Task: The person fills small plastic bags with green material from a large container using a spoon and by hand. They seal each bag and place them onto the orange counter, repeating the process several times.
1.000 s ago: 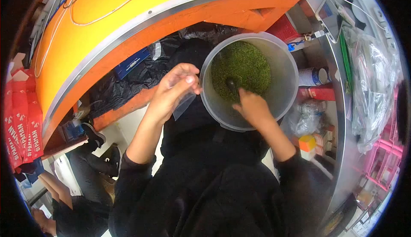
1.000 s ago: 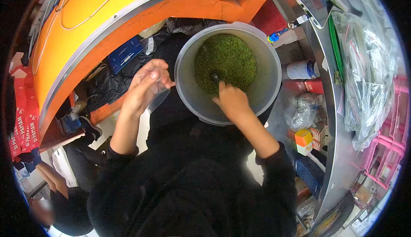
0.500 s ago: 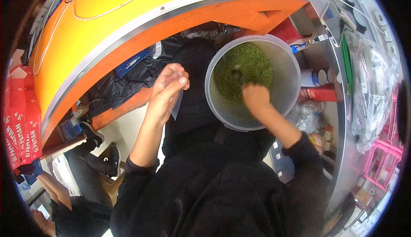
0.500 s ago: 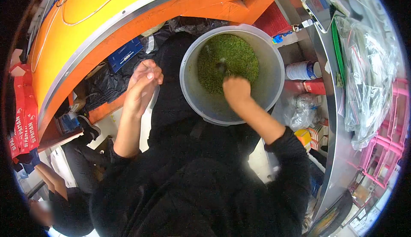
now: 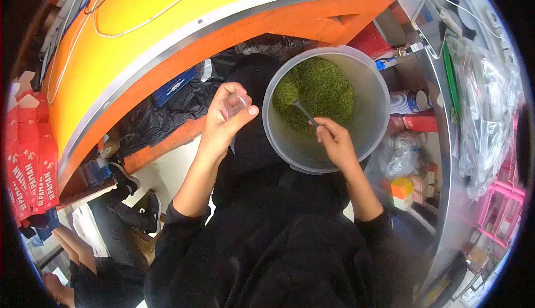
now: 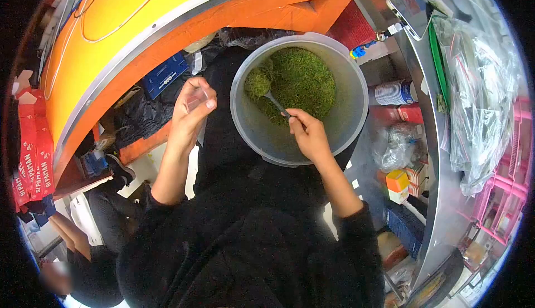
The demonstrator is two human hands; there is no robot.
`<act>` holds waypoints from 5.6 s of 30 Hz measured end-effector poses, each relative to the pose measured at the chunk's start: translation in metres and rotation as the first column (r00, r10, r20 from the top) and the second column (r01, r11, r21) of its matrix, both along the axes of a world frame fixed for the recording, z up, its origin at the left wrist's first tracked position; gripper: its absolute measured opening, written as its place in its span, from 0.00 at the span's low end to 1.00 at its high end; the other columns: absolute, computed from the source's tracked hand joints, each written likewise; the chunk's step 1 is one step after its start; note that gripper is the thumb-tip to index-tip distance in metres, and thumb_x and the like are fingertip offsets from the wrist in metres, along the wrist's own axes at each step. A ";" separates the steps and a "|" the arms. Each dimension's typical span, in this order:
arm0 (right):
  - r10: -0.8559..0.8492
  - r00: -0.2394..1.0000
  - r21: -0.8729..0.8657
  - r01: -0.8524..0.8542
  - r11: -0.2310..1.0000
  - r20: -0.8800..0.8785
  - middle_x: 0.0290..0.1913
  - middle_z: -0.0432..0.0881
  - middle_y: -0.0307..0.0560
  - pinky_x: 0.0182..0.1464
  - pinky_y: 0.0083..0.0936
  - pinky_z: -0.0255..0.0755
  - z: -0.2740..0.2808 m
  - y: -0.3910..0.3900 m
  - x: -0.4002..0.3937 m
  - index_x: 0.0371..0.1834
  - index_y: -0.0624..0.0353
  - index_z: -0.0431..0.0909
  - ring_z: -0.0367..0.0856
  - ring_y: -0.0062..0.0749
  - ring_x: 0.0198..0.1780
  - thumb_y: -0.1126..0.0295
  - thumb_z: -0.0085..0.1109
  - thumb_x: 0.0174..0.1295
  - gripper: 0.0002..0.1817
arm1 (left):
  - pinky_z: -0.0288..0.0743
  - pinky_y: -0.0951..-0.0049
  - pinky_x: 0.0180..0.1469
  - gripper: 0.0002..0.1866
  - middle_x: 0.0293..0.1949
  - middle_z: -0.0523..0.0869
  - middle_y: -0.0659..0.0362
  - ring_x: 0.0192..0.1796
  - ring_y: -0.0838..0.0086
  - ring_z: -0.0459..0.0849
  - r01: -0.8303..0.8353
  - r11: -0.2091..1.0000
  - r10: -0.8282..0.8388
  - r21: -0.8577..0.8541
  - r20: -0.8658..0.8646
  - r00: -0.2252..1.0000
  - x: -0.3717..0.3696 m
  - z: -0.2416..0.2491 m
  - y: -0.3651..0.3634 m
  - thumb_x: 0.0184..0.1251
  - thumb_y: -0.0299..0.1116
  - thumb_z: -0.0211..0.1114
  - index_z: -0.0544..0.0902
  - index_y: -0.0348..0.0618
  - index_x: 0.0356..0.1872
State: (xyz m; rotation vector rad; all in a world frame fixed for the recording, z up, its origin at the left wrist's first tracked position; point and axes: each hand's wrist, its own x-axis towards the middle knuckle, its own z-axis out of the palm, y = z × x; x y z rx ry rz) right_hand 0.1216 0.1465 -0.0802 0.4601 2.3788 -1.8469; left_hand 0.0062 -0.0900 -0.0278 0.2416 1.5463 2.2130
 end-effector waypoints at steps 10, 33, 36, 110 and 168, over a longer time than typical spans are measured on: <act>-0.008 1.000 0.036 0.009 0.999 -0.015 0.23 0.75 0.34 0.32 0.16 0.67 0.025 0.013 0.000 0.47 0.63 0.79 0.71 0.15 0.27 0.74 0.52 0.64 0.12 | 0.65 0.81 0.39 0.24 0.31 0.73 0.65 0.35 0.83 0.70 -0.063 0.931 -0.068 -0.360 -0.341 0.937 0.001 0.005 0.023 0.50 0.23 0.72 0.70 0.41 0.46; 0.396 0.904 0.973 0.080 0.214 -0.162 0.28 0.73 0.38 0.35 0.27 0.69 0.143 0.027 -0.004 0.37 0.51 0.83 0.76 0.31 0.34 0.69 0.57 0.46 0.13 | 0.67 0.66 0.50 0.26 0.35 0.82 0.60 0.43 0.65 0.80 0.072 0.674 -0.645 -0.736 -0.538 0.542 -0.018 0.024 0.119 0.41 0.37 0.75 0.75 0.45 0.45; 0.328 0.928 0.964 0.095 0.248 -0.176 0.27 0.73 0.39 0.34 0.29 0.70 0.149 0.035 0.002 0.37 0.50 0.83 0.76 0.32 0.33 0.69 0.57 0.47 0.13 | 0.67 0.67 0.48 0.21 0.34 0.81 0.61 0.40 0.66 0.80 -0.017 0.750 -0.555 -0.661 -0.644 0.527 -0.015 0.015 0.118 0.42 0.34 0.74 0.75 0.46 0.39; 0.279 0.396 0.484 0.715 0.505 -0.875 0.48 0.79 0.51 0.54 0.32 0.68 0.241 0.046 -0.072 0.41 0.59 0.81 0.76 0.40 0.50 0.76 0.65 0.49 0.14 | 0.72 0.63 0.48 0.09 0.37 0.84 0.51 0.44 0.57 0.80 -0.719 0.459 -0.446 -0.522 -0.835 0.322 -0.129 0.155 0.056 0.53 0.27 0.64 0.83 0.37 0.36; -0.004 0.904 0.493 0.237 0.837 -0.427 0.23 0.77 0.48 0.29 0.29 0.70 0.068 -0.001 -0.033 0.29 0.63 0.78 0.77 0.35 0.24 0.73 0.57 0.55 0.04 | 0.66 0.72 0.24 0.13 0.16 0.75 0.56 0.20 0.76 0.74 0.056 0.903 -0.244 -0.426 -0.402 0.882 0.015 -0.009 0.099 0.58 0.29 0.64 0.74 0.34 0.19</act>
